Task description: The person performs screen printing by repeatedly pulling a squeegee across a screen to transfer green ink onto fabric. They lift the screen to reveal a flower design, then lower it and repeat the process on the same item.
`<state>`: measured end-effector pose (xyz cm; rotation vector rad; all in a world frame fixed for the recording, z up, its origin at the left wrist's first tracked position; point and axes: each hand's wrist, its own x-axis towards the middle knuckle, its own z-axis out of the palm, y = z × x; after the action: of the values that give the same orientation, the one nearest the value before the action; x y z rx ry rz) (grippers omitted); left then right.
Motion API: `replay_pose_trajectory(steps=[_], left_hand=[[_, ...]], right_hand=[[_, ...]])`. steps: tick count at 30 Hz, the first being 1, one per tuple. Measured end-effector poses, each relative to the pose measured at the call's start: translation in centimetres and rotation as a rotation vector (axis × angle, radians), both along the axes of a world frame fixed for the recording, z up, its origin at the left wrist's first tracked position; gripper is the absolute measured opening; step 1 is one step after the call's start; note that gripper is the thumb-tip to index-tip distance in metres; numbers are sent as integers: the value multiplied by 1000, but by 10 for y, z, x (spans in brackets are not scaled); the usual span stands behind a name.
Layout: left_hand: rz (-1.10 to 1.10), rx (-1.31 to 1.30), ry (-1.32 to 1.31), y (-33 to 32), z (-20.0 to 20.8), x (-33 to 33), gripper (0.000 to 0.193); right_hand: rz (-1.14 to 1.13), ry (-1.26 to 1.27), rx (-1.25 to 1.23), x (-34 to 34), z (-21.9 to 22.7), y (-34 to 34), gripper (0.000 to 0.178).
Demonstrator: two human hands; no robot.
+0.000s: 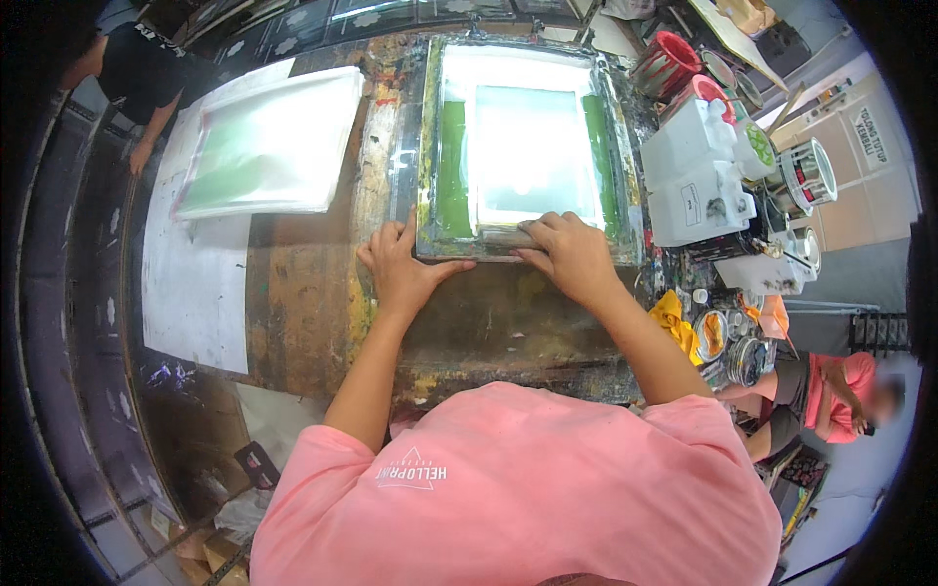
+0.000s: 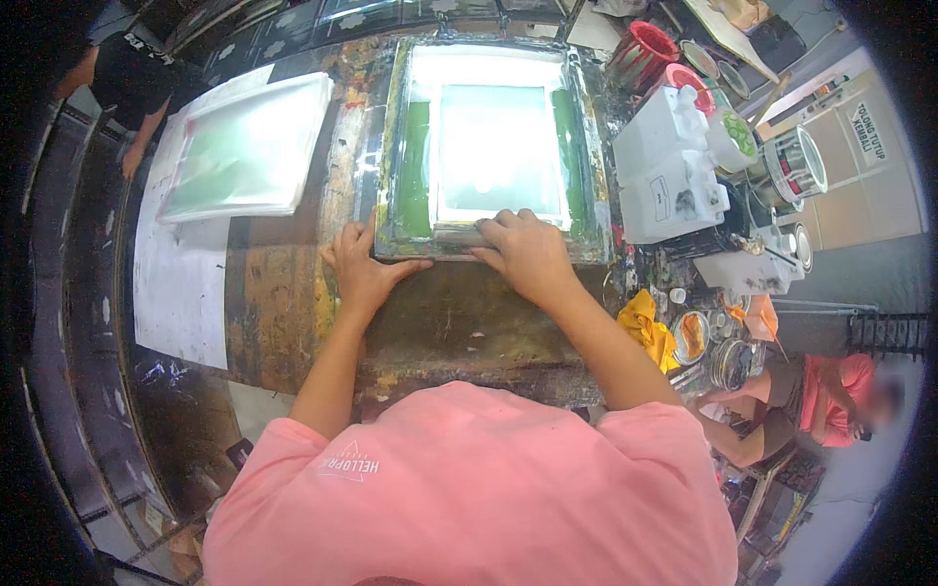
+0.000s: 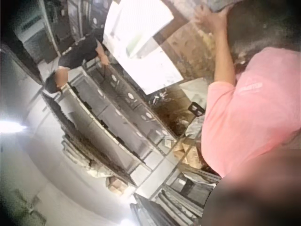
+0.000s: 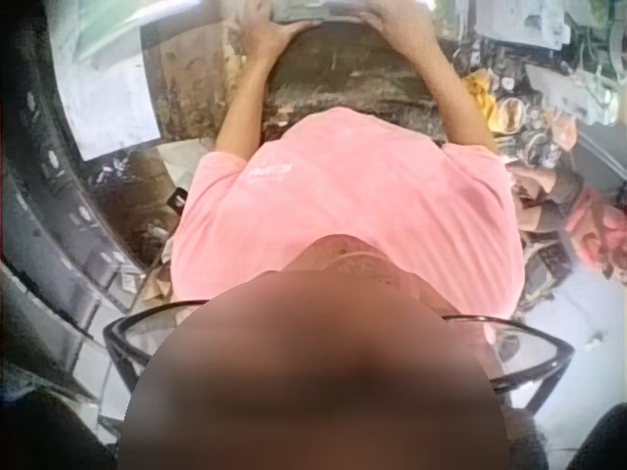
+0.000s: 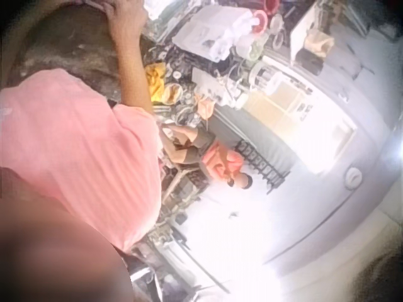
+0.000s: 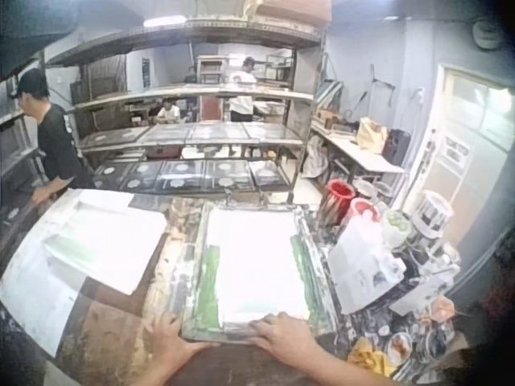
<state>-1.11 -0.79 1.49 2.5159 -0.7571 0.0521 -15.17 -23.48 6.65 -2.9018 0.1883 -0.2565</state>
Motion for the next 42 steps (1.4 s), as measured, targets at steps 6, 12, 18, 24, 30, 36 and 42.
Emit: replay_pose_trajectory(steps=[6,12,18,24,30,36,42], left_hand=[[-12,-41,-25,5,-10,1,116],[-47,-81,-95,4,-8,3,117],[-59,-88,-62,5,-7,4,123],[-108,-220,-93,5,-9,5,124],[-106,-228,-158,5,-13,1,120],[-78,-218,-134,6,-12,0,116],[-71,-512,35,-7,6,1,106]], right_hand=[[13,-114,-61,51,-17,-35,34],[-10,-204,-169,154,-30,-122,37],[29,94,-26,215,12,-171,53],[-3,-158,-203,226,-20,-185,48],[24,-149,-169,155,-22,-130,42],[-40,63,-151,45,11,-27,41],[4,-118,-95,15,65,-2,33]])
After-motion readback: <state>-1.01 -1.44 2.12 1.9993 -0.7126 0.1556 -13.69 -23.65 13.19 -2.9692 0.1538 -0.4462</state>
